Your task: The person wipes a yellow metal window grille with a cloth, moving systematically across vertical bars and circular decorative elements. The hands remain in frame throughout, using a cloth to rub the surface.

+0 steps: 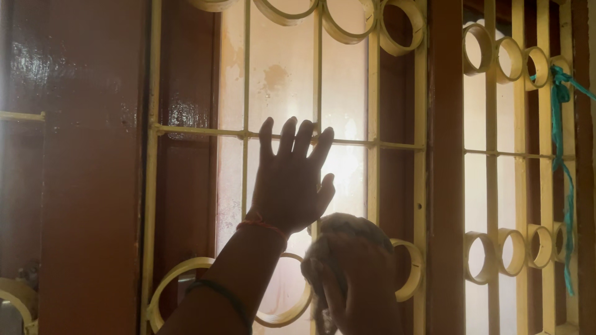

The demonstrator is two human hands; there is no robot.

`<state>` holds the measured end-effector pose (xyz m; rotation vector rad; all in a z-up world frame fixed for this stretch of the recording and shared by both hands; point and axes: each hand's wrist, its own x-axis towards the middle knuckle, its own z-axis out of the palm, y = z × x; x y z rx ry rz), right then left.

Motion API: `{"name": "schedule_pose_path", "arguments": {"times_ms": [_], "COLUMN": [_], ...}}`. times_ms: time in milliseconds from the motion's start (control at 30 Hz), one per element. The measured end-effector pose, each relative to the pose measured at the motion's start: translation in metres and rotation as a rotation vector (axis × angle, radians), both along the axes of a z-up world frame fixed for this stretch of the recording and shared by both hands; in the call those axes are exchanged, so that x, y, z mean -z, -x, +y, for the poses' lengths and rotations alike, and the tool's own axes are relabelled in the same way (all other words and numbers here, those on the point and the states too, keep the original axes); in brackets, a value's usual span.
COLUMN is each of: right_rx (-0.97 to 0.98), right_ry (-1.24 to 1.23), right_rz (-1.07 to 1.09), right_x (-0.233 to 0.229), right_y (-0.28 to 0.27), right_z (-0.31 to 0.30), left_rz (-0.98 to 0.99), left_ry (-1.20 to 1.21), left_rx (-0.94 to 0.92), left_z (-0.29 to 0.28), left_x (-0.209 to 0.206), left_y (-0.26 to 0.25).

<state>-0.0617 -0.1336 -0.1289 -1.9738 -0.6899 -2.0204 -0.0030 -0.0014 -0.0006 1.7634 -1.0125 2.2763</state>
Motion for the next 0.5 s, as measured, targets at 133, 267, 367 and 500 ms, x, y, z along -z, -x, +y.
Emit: {"name": "schedule_pose_path", "arguments": {"times_ms": [133, 267, 367, 500], "right_rx": [-0.197, -0.128, 0.133, 0.233], "right_ry": [-0.078, -0.075, 0.095, 0.210], "right_rz": [-0.007, -0.040, -0.034, -0.033], "right_x": [-0.006, -0.035, -0.043, -0.041], "right_y": [0.029, 0.041, 0.030, 0.011], "right_z": [-0.003, -0.032, -0.052, -0.056], "left_rz": [0.038, 0.047, 0.051, 0.037], "left_ry": [0.005, 0.017, 0.036, 0.053], "left_rx": [-0.049, -0.071, -0.076, -0.055], "left_z": [-0.003, -0.008, -0.007, -0.009], "left_x": [0.000, 0.002, 0.002, 0.004], "left_y": [0.006, 0.008, 0.008, 0.008]}}
